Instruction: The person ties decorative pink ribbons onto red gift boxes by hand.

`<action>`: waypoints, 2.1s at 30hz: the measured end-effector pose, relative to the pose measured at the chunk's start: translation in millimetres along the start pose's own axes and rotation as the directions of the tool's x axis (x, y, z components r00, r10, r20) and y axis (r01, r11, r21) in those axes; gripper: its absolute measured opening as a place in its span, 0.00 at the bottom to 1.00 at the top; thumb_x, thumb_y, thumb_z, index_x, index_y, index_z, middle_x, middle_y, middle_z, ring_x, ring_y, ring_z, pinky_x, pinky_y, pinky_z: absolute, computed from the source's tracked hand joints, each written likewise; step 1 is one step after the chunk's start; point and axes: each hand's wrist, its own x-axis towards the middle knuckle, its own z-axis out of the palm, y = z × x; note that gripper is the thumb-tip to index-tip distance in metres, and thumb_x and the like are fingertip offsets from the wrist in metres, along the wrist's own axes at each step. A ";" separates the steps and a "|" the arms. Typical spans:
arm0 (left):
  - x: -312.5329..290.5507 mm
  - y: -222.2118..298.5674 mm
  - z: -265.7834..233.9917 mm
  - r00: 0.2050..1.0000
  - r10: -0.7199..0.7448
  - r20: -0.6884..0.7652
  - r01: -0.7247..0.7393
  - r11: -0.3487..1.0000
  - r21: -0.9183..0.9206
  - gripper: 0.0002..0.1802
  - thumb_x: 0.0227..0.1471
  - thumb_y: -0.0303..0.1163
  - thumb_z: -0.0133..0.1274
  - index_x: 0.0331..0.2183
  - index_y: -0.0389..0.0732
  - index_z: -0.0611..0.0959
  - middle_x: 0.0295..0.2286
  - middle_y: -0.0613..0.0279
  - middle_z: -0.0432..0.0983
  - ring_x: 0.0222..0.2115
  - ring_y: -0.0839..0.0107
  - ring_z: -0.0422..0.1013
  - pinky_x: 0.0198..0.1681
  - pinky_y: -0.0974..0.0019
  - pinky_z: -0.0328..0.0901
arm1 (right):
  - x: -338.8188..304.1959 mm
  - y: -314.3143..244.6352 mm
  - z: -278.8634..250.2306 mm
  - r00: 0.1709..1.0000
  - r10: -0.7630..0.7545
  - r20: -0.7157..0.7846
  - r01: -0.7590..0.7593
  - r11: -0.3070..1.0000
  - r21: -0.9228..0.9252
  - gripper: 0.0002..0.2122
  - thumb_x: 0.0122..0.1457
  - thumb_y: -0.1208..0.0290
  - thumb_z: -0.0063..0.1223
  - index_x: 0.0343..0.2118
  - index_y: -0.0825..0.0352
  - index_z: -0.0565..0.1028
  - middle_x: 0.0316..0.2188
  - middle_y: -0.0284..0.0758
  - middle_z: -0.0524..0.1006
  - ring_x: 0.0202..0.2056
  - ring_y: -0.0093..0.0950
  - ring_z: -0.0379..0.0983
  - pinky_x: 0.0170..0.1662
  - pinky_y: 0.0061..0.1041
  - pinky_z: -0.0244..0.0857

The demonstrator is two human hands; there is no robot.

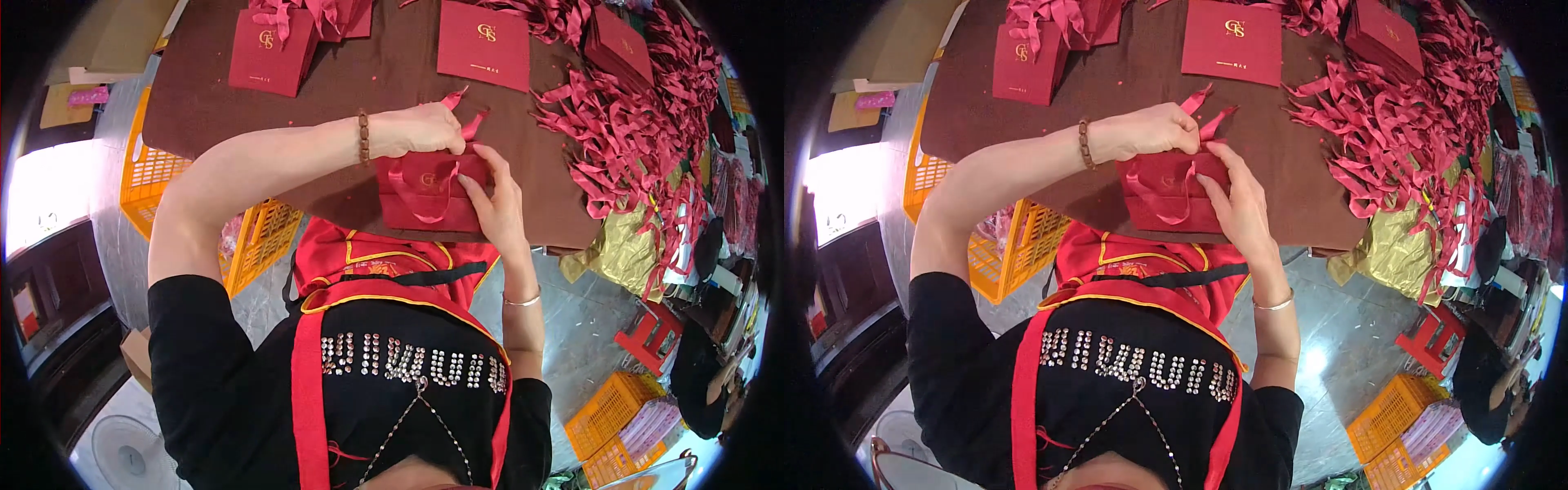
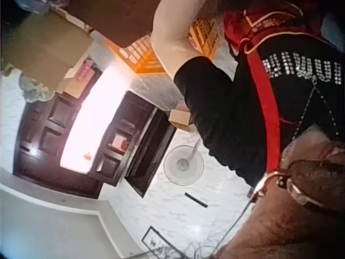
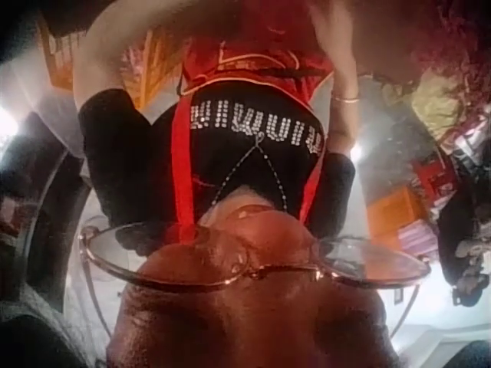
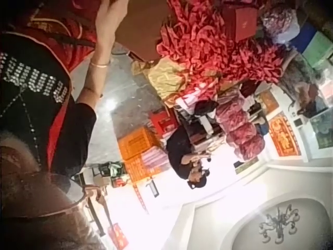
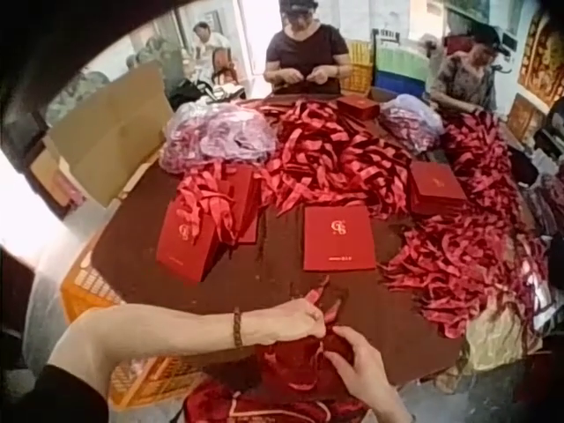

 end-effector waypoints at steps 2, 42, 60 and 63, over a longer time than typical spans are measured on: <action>-2.6 -1.5 -0.8 1.000 0.002 -0.020 -0.001 0.999 0.051 0.06 0.40 0.29 0.52 0.18 0.37 0.78 0.16 0.72 0.68 0.22 0.81 0.61 0.27 0.74 0.56 | 0.6 -4.6 -0.4 0.960 0.228 0.162 -0.255 0.951 0.173 0.20 0.53 0.79 0.55 0.49 0.67 0.66 0.38 0.34 0.73 0.37 0.21 0.70 0.40 0.19 0.65; -48.0 14.6 -46.5 0.935 0.342 0.099 -0.251 0.436 0.864 0.26 0.56 0.47 0.45 0.19 0.33 0.76 0.16 0.55 0.70 0.20 0.61 0.69 0.26 0.62 0.60 | -22.6 -6.3 -8.2 0.938 -0.021 0.345 -0.111 0.927 0.358 0.18 0.50 0.80 0.58 0.46 0.66 0.71 0.38 0.29 0.72 0.23 0.12 0.63 0.23 0.14 0.58; -58.5 4.8 -28.7 0.703 0.577 -0.415 -0.448 0.813 0.373 0.18 0.55 0.34 0.50 0.46 0.38 0.73 0.38 0.61 0.71 0.35 0.71 0.70 0.40 0.68 0.65 | 2.7 -6.5 -33.3 0.924 0.381 0.043 -0.341 0.766 0.545 0.23 0.52 0.84 0.52 0.52 0.68 0.63 0.46 0.35 0.68 0.46 0.21 0.66 0.48 0.19 0.62; -69.9 -23.5 -6.0 0.752 0.324 -0.574 -0.495 0.852 -0.168 0.28 0.57 0.42 0.47 0.54 0.36 0.64 0.46 0.57 0.67 0.43 0.73 0.66 0.46 0.67 0.62 | 24.4 -15.5 -26.5 0.937 0.334 -0.105 -0.161 0.679 0.716 0.24 0.53 0.83 0.52 0.53 0.68 0.62 0.46 0.36 0.68 0.45 0.23 0.67 0.48 0.20 0.63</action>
